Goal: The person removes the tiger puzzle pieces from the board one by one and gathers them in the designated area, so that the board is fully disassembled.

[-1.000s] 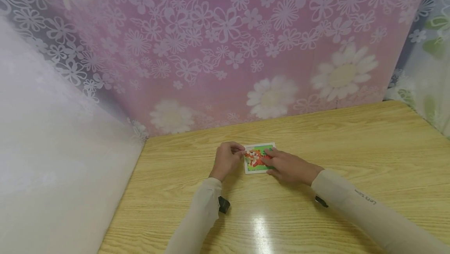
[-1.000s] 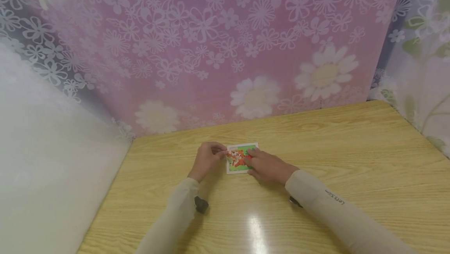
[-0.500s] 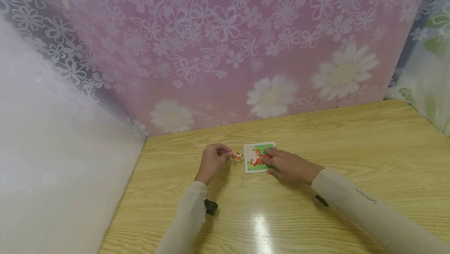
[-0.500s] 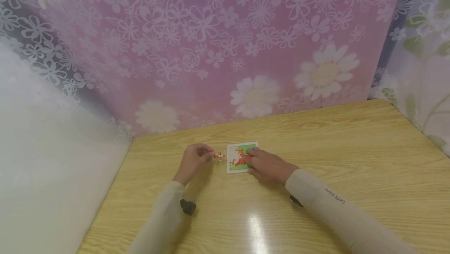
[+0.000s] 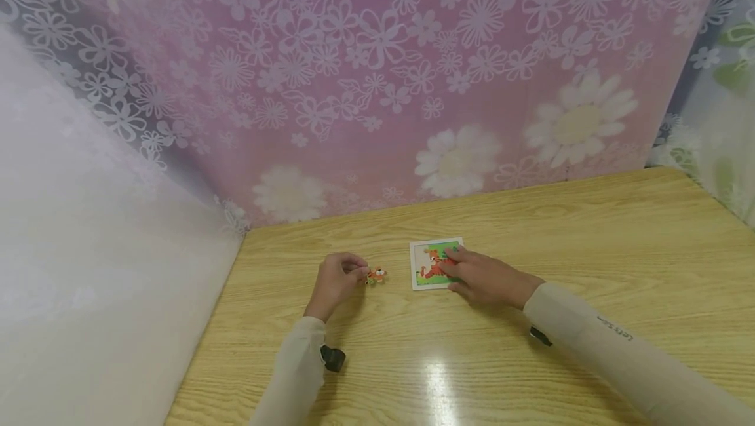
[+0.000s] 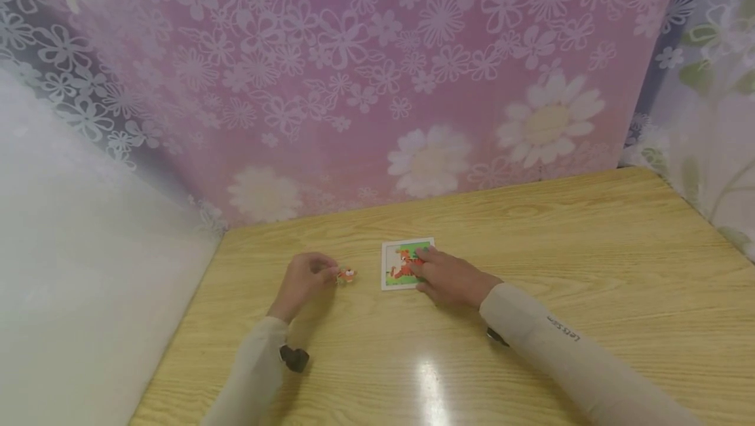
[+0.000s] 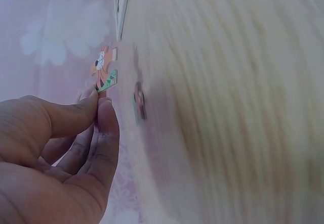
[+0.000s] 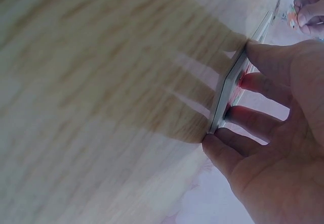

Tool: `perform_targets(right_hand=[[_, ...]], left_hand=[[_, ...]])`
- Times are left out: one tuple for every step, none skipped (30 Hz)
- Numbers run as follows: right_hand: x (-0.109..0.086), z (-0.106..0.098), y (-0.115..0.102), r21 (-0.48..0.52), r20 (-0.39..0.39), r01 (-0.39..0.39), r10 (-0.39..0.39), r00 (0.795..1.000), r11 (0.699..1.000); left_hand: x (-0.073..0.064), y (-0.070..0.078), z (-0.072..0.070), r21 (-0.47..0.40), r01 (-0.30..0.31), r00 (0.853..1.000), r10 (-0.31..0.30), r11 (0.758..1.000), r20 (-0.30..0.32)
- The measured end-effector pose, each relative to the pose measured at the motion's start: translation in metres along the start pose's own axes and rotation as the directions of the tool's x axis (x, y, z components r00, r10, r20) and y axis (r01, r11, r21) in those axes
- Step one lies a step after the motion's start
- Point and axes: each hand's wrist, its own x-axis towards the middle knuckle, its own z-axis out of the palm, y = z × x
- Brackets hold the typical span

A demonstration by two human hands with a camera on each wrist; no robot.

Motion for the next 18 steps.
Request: perform_targets(right_hand=[[0.0, 0.0, 0.0, -0.002, -0.001, 0.001, -0.001, 1.0, 1.0], [0.0, 0.0, 0.0, -0.004, -0.002, 0.002, -0.002, 1.0, 1.0], [0.0, 0.0, 0.0, -0.005, -0.003, 0.001, -0.001, 1.0, 1.0], [0.0, 0.001, 0.0, -0.005, -0.004, 0.0, 0.0, 1.0, 1.0], [0.0, 0.001, 0.0, -0.003, -0.003, -0.002, 0.002, 1.0, 1.0], [0.0, 0.001, 0.001, -0.004, -0.004, 0.0, -0.001, 1.0, 1.0], [0.0, 0.001, 0.001, -0.001, -0.002, -0.003, 0.003, 1.0, 1.0], [0.0, 0.001, 0.001, 0.005, 0.001, -0.006, 0.006, 1.0, 1.0], [0.0, 0.001, 0.0, 0.006, 0.003, -0.008, 0.008, 1.0, 1.0], [0.0, 0.001, 0.001, 0.006, 0.003, -0.007, 0.007, 1.0, 1.0], [0.0, 0.001, 0.0, 0.005, 0.004, -0.008, 0.008, 1.0, 1.0], [0.0, 0.001, 0.0, 0.003, 0.003, -0.008, 0.008, 1.0, 1.0], [0.0, 0.001, 0.0, 0.008, 0.005, -0.015, 0.015, 1.0, 1.0], [0.0, 0.001, 0.0, 0.004, 0.004, -0.015, 0.015, 1.0, 1.0], [0.0, 0.001, 0.0, 0.002, 0.004, -0.017, 0.017, 1.0, 1.0], [0.0, 0.001, 0.001, 0.0, 0.003, -0.017, 0.017, 1.0, 1.0], [0.0, 0.001, 0.001, 0.0, 0.004, -0.021, 0.021, 1.0, 1.0], [0.0, 0.001, 0.001, -0.001, 0.003, -0.021, 0.021, 1.0, 1.0]], left_hand=[[-0.001, -0.001, -0.002, -0.003, 0.006, 1.0, -0.006, 1.0, 0.004], [-0.003, -0.002, -0.003, -0.003, 0.011, 1.0, -0.011, 1.0, 0.007], [-0.004, -0.002, -0.005, 0.0, 0.01, 1.0, -0.01, 1.0, 0.013], [-0.006, -0.003, -0.006, 0.0, 0.015, 1.0, -0.015, 1.0, 0.017], [-0.007, -0.003, -0.007, 0.005, 0.019, 1.0, -0.019, 1.0, 0.02], [-0.008, -0.003, -0.009, 0.011, 0.025, 0.999, -0.025, 1.0, 0.022], [-0.01, -0.003, -0.01, 0.02, 0.027, 0.999, -0.028, 0.999, 0.025], [-0.011, -0.004, -0.011, 0.026, 0.03, 0.999, -0.031, 0.999, 0.027], [-0.011, -0.005, -0.012, 0.034, 0.032, 0.999, -0.033, 0.999, 0.029], [-0.012, -0.006, -0.012, 0.036, 0.042, 0.999, -0.043, 0.998, 0.03], [-0.013, -0.007, -0.013, 0.041, 0.043, 0.998, -0.045, 0.998, 0.034], [-0.013, -0.008, -0.014, 0.04, 0.045, 0.998, -0.047, 0.998, 0.037], [-0.013, -0.01, -0.015, 0.039, 0.049, 0.998, -0.051, 0.998, 0.041], [-0.013, -0.01, -0.015, 0.037, 0.052, 0.998, -0.054, 0.998, 0.045], [-0.014, -0.012, -0.016, 0.039, 0.051, 0.997, -0.053, 0.998, 0.049], [-0.014, -0.012, -0.017, 0.039, 0.049, 0.997, -0.051, 0.998, 0.053], [-0.014, -0.013, -0.017, 0.038, 0.05, 0.997, -0.052, 0.998, 0.057], [-0.014, -0.013, -0.017, 0.037, 0.053, 0.997, -0.055, 0.998, 0.06]])
